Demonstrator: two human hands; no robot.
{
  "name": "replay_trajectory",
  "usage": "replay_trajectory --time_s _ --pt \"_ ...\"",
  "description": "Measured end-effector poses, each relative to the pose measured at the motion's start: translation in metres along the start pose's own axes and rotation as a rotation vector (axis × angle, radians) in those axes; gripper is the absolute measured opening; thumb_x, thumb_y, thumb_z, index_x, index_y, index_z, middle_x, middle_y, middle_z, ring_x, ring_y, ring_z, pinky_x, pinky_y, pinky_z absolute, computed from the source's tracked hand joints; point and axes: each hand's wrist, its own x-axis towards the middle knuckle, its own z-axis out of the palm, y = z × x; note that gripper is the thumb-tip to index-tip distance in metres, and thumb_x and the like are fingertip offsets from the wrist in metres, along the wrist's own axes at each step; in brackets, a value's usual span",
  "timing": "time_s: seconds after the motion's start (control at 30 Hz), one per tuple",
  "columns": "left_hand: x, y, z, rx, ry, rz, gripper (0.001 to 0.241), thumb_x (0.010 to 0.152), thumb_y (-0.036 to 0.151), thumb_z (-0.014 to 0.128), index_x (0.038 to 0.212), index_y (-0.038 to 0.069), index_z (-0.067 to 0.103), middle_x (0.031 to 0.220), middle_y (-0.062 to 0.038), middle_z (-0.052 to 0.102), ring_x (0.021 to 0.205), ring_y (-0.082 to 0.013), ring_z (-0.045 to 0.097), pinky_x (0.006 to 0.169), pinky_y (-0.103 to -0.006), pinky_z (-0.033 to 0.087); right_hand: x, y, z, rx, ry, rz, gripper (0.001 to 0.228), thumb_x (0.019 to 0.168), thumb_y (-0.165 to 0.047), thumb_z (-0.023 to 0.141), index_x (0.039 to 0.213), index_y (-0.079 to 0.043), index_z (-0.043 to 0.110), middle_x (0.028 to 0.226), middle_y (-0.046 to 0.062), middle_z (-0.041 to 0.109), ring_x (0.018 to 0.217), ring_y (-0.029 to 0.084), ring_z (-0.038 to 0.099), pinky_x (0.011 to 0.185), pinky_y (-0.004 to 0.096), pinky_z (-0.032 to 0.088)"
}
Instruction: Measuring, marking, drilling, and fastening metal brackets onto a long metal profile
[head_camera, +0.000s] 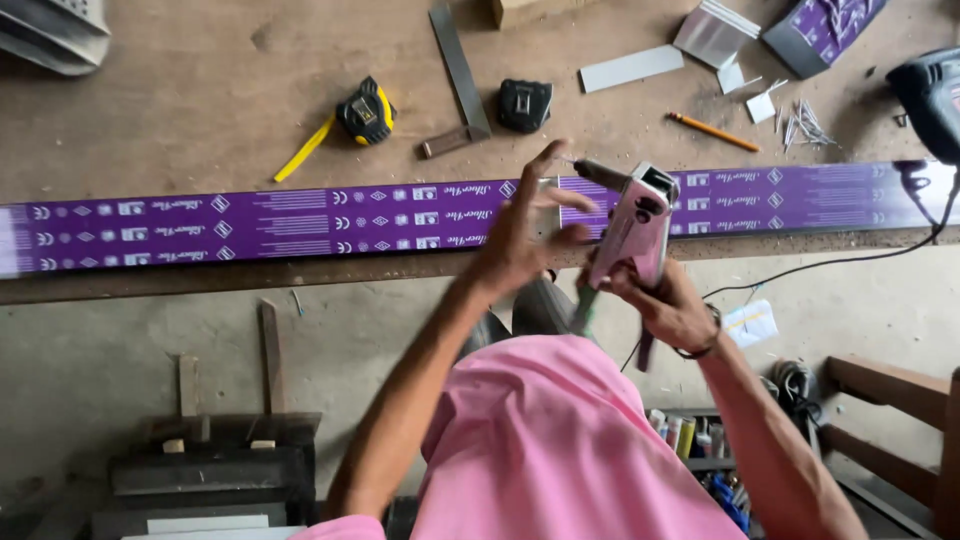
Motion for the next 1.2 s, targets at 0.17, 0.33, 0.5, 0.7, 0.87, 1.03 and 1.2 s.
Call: replay_trajectory --time_s 0.17,0.33,0.5,0.7,0.87,1.03,1.2 --pt "-0.020 -0.050 -0.080 1.224 -0.268 -0.205 0.092 0.081 0.073 0.073 0.155 0.025 0.048 0.147 -0.005 0.055 0.141 -0.0345 0.048 0.118 -0.0663 0.024 -0.037 0.054 -0.021 -0.355 -0.070 0.376 0.027 0.094 -0.027 0.069 0.083 -0.003 0.063 0.075 0.017 0.062 0.072 0.032 0.060 0.072 0.050 0.047" --pt "-0.023 -0.086 -0.090 1.280 -0.297 -0.203 0.104 0.074 0.087 0.064 0.158 0.031 0.042 0.148 -0.001 0.051 0.140 -0.0309 0.044 0.117 -0.0644 0.022 -0.035 0.072 0.004 -0.443 -0.074 0.421 0.032 0.095 -0.035 0.070 0.084 -0.006 0.061 0.070 0.018 0.062 0.068 0.037 0.063 0.069 0.049 0.050" --pt "-0.021 -0.084 -0.090 1.288 -0.329 -0.214 0.099 0.071 0.073 0.079 0.155 0.033 0.047 0.144 0.003 0.052 0.134 -0.0272 0.045 0.114 -0.0595 0.023 -0.027 0.081 0.017 -0.519 -0.053 0.431 0.037 0.098 -0.043 0.066 0.085 -0.009 0.061 0.071 0.015 0.064 0.071 0.039 0.068 0.069 0.049 0.052" --pt "-0.018 -0.077 -0.091 1.253 -0.361 -0.239 0.100 0.070 0.065 0.079 0.158 0.033 0.042 0.144 0.000 0.053 0.134 -0.0292 0.045 0.113 -0.0614 0.023 -0.021 0.079 0.023 -0.559 -0.035 0.480 0.042 0.100 -0.045 0.064 0.084 -0.007 0.060 0.070 0.017 0.064 0.072 0.042 0.069 0.071 0.050 0.052" --pt "-0.019 -0.075 -0.092 1.225 -0.355 -0.203 0.098 0.074 0.070 0.075 0.158 0.030 0.043 0.145 -0.004 0.051 0.133 -0.0306 0.047 0.112 -0.0634 0.025 -0.007 0.063 0.024 -0.623 -0.104 0.574 0.035 0.093 -0.038 0.068 0.083 -0.005 0.062 0.070 0.015 0.072 0.078 0.043 0.072 0.072 0.052 0.055" --pt "-0.018 -0.073 -0.095 1.225 -0.396 -0.170 0.096 0.078 0.079 0.065 0.158 0.030 0.041 0.144 -0.006 0.053 0.132 -0.0315 0.048 0.110 -0.0631 0.025 0.000 0.051 0.026 -0.630 -0.094 0.646 0.032 0.093 -0.036 0.067 0.090 -0.004 0.064 0.076 0.023 0.072 0.085 0.048 0.072 0.075 0.056 0.055" --pt "-0.006 -0.052 -0.087 1.241 -0.462 -0.099 0.098 0.079 0.085 0.065 0.154 0.024 0.048 0.146 -0.005 0.053 0.130 -0.0291 0.048 0.106 -0.0587 0.027 -0.008 0.080 0.019 -0.557 -0.102 0.618 0.035 0.093 -0.038 0.067 0.101 -0.004 0.063 0.084 0.025 0.073 0.088 0.049 0.072 0.075 0.057 0.058"
